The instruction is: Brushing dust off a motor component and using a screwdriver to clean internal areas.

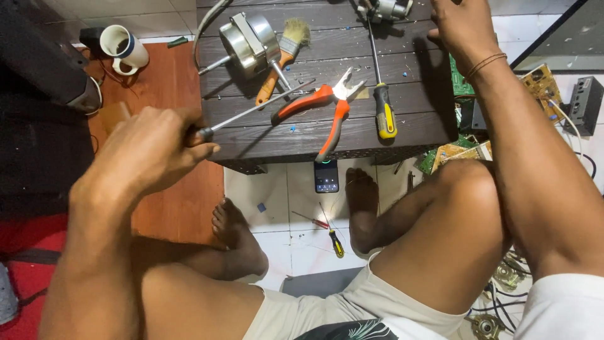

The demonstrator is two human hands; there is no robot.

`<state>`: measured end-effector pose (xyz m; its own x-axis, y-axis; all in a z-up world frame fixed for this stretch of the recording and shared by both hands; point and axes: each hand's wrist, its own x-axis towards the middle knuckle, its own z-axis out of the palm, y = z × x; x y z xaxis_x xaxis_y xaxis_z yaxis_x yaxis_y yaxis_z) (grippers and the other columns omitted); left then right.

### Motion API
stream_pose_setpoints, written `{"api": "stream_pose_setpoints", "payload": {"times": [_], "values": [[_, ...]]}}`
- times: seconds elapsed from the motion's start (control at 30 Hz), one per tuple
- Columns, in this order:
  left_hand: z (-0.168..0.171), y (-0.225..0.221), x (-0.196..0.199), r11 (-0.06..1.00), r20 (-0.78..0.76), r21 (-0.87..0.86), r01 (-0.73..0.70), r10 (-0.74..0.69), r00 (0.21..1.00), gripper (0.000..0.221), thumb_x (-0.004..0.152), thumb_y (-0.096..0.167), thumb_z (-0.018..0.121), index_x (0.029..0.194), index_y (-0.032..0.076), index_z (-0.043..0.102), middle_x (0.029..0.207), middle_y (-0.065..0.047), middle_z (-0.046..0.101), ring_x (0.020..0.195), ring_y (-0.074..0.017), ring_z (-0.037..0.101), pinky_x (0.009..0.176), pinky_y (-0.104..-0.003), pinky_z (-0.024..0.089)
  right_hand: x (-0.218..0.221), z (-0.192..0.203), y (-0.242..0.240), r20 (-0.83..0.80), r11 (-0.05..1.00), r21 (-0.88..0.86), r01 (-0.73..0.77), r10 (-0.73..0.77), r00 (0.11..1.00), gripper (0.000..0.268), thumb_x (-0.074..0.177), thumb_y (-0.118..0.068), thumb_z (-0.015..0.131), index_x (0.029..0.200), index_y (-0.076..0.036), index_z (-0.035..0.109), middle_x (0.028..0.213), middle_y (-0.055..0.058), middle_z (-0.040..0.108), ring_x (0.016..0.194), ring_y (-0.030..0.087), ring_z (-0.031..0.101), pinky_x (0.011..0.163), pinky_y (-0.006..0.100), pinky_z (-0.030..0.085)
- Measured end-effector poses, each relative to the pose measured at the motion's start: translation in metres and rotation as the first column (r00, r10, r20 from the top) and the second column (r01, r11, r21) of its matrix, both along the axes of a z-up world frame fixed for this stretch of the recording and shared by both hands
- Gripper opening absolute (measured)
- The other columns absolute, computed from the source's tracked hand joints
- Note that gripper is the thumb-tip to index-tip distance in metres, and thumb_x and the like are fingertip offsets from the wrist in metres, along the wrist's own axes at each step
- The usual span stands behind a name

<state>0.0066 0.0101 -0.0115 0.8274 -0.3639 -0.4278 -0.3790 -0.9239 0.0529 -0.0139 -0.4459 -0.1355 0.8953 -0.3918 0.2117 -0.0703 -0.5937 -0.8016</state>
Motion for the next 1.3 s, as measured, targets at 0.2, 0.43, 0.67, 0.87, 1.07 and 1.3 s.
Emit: {"api": "stream_pose_setpoints", "payload": {"times": [0.2,0.43,0.67,0.87,1.07,1.3], "values": [[0.011,0.011,-0.003,0.998,0.027,0.038,-0.059,0.058,0.998,0.024,0.090,0.032,0.076,0.095,0.008,0.074,0.071,-0.009,0.075,0.057,-0.0279,0.068,0.059,-0.043,0.051,-0.006,-0.004,-0.011,0.229,0.925,-0.378,0.047,0.044,0.972,0.034,0.122,-0.022,0.077,0.104,0.007,0.071,0.086,0.012,0.069,0.066,0.016,0.064,0.055,0.027,0.054],[0.014,0.023,-0.007,0.981,0.060,0.120,-0.152,0.145,0.988,0.024,0.093,0.031,0.071,0.104,0.010,0.077,0.086,-0.011,0.076,0.071,-0.0325,0.074,0.067,-0.046,0.057,-0.014,0.033,0.044,0.356,0.858,-0.501,-0.111,0.321,0.878,0.018,0.112,0.005,0.089,0.110,0.012,0.072,0.094,0.020,0.072,0.077,0.025,0.069,0.067,0.030,0.058],[-0.013,0.010,-0.005,0.987,-0.069,0.119,-0.108,0.116,0.991,0.024,0.095,0.032,0.069,0.113,0.017,0.073,0.094,-0.007,0.081,0.080,-0.0278,0.078,0.075,-0.046,0.060,-0.018,0.065,0.103,0.193,0.773,-0.521,-0.361,0.520,0.832,0.016,0.094,0.013,0.081,0.109,0.009,0.077,0.092,0.018,0.074,0.069,0.019,0.064,0.064,0.027,0.056],[-0.053,0.000,-0.014,0.997,-0.006,-0.054,0.046,-0.046,0.999,0.026,0.099,0.033,0.062,0.107,0.008,0.064,0.087,-0.016,0.077,0.076,-0.0364,0.075,0.072,-0.054,0.058,-0.015,0.069,0.121,0.001,0.699,-0.518,-0.493,0.577,0.817,0.015,0.089,0.006,0.079,0.104,0.003,0.078,0.091,0.012,0.072,0.063,0.016,0.064,0.061,0.027,0.058],[-0.071,0.000,-0.022,0.966,0.066,-0.072,0.248,-0.243,0.968,0.019,0.091,0.016,0.062,0.104,0.002,0.058,0.083,-0.021,0.074,0.074,-0.0415,0.074,0.062,-0.054,0.058,-0.017,0.063,0.124,-0.109,0.655,-0.491,-0.574,0.608,0.786,0.014,0.087,0.003,0.078,0.101,-0.001,0.078,0.088,0.012,0.072,0.065,0.017,0.065,0.059,0.028,0.058],[-0.075,0.007,-0.015,0.968,0.103,-0.053,0.243,-0.237,0.966,0.021,0.097,0.023,0.060,0.102,0.002,0.058,0.080,-0.019,0.073,0.071,-0.0408,0.073,0.061,-0.052,0.056,-0.029,0.053,0.152,-0.336,0.605,-0.562,-0.565,0.457,0.823,0.025,0.092,-0.024,0.077,0.106,-0.004,0.072,0.093,0.010,0.069,0.063,0.024,0.066,0.059,0.039,0.057]]}}
